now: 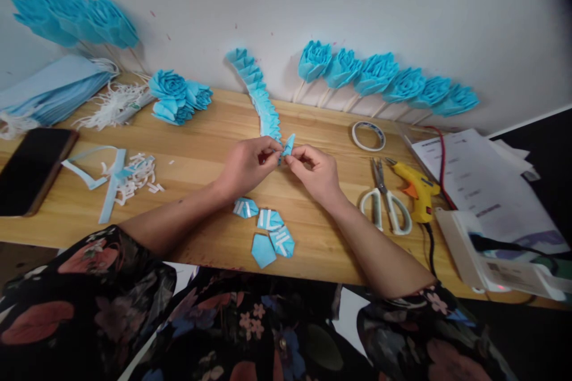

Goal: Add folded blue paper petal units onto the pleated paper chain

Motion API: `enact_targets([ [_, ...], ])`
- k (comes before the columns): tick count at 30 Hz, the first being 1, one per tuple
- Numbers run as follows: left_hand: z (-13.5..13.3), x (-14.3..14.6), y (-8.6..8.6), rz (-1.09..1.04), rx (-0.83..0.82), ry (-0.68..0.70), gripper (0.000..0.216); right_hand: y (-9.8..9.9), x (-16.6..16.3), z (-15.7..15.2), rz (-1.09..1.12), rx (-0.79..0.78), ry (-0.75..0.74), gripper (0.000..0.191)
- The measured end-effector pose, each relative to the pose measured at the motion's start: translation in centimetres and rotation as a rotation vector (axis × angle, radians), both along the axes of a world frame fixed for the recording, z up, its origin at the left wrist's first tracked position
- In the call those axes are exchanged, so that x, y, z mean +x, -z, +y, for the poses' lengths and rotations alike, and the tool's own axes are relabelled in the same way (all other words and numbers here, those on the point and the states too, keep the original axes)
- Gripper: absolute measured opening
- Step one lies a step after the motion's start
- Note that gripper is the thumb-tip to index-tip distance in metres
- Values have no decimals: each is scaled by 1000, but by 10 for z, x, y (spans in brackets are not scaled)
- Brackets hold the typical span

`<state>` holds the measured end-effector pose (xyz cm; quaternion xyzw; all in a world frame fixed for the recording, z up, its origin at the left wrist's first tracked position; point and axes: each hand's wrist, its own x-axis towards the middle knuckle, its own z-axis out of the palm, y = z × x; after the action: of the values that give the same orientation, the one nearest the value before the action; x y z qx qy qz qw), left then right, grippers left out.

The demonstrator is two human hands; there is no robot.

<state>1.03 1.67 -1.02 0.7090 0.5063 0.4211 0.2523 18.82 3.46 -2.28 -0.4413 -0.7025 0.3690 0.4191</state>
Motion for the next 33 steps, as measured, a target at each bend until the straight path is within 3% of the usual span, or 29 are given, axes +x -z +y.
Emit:
enact_targets([
  [7,9,-6,3,-221,-103,-18,16,4,4,6,103,-108,19,18],
  [12,13,-22,-18,-284,-74,-90,10,6,8,13,283,-204,64,23],
  [15,1,-55,-34,-184,-10,-165,6,6,8,15,340,-243,80,27],
  [18,-23,-104,-40,-10,24,-291,1,5,6,15,345,-259,77,28],
  [22,-56,-165,-27,224,11,-399,16,5,4,14,387,-267,58,25],
  [25,-68,-190,-15,428,-21,-473,32,5,4,14,388,-259,49,24],
  [29,-65,-184,-19,657,96,-471,21,5,4,13,364,-251,43,26],
  [33,-43,-129,-34,472,247,-318,44,2,2,10,378,-253,-3,27],
])
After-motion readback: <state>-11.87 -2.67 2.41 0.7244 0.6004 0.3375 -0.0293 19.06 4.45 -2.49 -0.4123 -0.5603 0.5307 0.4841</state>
